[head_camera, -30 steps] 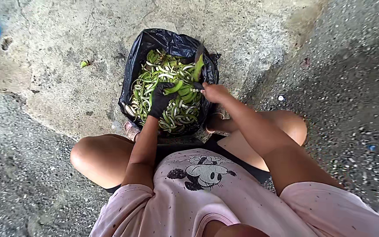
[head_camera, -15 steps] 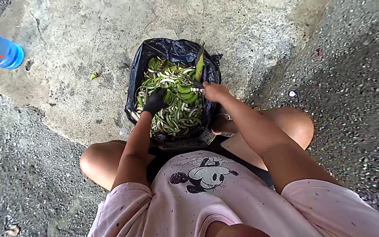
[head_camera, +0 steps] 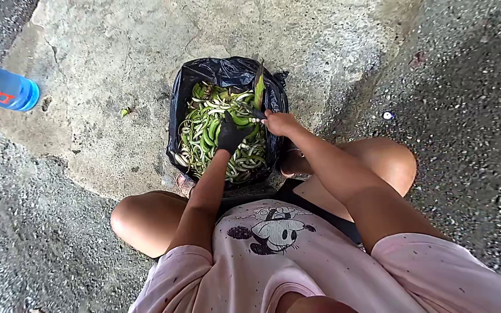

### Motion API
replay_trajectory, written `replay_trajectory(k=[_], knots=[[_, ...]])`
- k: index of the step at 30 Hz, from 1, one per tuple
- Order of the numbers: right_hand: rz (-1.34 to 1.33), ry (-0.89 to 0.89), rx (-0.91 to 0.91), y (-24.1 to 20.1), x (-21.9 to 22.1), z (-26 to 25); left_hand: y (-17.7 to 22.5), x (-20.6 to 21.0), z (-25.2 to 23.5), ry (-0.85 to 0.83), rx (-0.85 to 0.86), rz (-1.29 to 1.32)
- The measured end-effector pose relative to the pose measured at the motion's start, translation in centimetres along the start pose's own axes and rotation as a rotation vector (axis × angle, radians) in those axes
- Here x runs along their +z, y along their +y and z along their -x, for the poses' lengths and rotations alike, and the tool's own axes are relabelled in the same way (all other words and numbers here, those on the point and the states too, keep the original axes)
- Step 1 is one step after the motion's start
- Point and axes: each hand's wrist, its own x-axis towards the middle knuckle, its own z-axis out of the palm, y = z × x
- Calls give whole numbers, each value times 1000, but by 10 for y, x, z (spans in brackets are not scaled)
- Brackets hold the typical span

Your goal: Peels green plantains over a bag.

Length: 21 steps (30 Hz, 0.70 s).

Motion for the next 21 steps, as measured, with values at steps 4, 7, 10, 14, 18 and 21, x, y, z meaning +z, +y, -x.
replay_trajectory(k=[4,7,10,14,18,21], knots=[[-9,10,-2,7,5,1,1,34,-26,48,-195,514],[-27,11,3,8,4,5,9,33,-25,45,-198,587],[-51,-8,-11,2,3,11,10,31,-19,111,-156,617],[-78,7,-33,-14,-8,31,14,13,-11,184,-81,651],[-227,73,-97,-25,-18,56,1,-18,5,333,100,797],[-339,94,-137,-34,7,66,-24,-18,13,367,164,881]])
